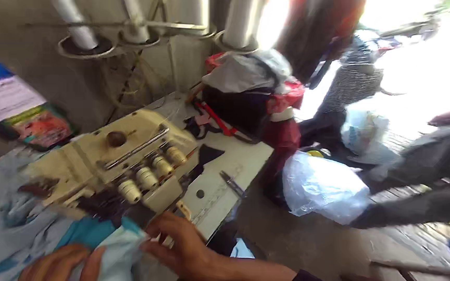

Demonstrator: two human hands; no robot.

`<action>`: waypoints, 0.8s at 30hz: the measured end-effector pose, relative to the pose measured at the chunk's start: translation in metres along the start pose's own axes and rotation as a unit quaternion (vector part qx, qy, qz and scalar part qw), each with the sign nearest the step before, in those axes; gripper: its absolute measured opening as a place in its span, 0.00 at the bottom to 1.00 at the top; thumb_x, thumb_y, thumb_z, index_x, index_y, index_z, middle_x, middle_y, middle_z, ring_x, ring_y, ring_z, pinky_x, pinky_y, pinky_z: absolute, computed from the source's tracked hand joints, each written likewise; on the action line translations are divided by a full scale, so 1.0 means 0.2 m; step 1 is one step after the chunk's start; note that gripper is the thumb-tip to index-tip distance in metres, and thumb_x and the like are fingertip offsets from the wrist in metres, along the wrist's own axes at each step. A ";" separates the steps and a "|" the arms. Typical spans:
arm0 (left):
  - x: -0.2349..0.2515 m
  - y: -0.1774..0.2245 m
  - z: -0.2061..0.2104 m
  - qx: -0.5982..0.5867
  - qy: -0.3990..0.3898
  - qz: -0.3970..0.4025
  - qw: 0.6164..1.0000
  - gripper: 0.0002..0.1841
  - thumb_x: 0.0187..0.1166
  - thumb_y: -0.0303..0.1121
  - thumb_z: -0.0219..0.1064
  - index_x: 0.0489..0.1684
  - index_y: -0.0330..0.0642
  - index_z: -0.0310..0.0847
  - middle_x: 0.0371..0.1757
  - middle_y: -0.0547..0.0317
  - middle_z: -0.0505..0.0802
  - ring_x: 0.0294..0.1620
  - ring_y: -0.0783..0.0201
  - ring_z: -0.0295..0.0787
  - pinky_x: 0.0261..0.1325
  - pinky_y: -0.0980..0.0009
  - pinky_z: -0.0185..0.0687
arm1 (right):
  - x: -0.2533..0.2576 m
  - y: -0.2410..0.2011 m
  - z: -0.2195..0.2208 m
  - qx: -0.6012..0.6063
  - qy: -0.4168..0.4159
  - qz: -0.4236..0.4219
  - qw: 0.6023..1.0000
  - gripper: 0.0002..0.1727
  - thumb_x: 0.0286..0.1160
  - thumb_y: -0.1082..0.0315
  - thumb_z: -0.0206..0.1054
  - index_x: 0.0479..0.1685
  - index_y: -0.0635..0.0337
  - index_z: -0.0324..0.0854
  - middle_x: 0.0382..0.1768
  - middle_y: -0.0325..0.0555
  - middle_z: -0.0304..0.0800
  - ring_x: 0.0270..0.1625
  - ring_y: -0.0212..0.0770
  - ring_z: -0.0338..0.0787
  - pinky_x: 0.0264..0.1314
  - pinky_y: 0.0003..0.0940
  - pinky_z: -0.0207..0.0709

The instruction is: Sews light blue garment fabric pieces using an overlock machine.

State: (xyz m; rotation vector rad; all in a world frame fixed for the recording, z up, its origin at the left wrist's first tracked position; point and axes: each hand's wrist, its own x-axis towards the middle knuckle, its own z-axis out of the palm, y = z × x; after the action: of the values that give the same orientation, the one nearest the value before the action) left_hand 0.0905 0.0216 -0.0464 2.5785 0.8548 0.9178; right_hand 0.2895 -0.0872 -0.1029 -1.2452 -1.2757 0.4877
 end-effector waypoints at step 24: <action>-0.01 0.05 0.02 0.007 0.056 -0.063 0.996 0.12 0.82 0.42 0.68 0.33 0.45 0.88 0.64 0.59 0.93 0.71 0.59 0.81 0.71 0.54 0.69 | -0.12 -0.02 0.00 0.220 -0.097 0.073 0.968 0.07 0.82 0.69 0.69 0.41 0.65 0.86 0.28 0.38 0.95 0.29 0.27 0.93 0.34 0.22 0.89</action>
State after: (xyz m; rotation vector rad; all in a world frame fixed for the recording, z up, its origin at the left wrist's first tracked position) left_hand 0.0959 0.0112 -0.0458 2.4716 1.0446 1.0292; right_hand 0.2809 -0.1095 -0.1103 -0.9328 -1.1569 0.9631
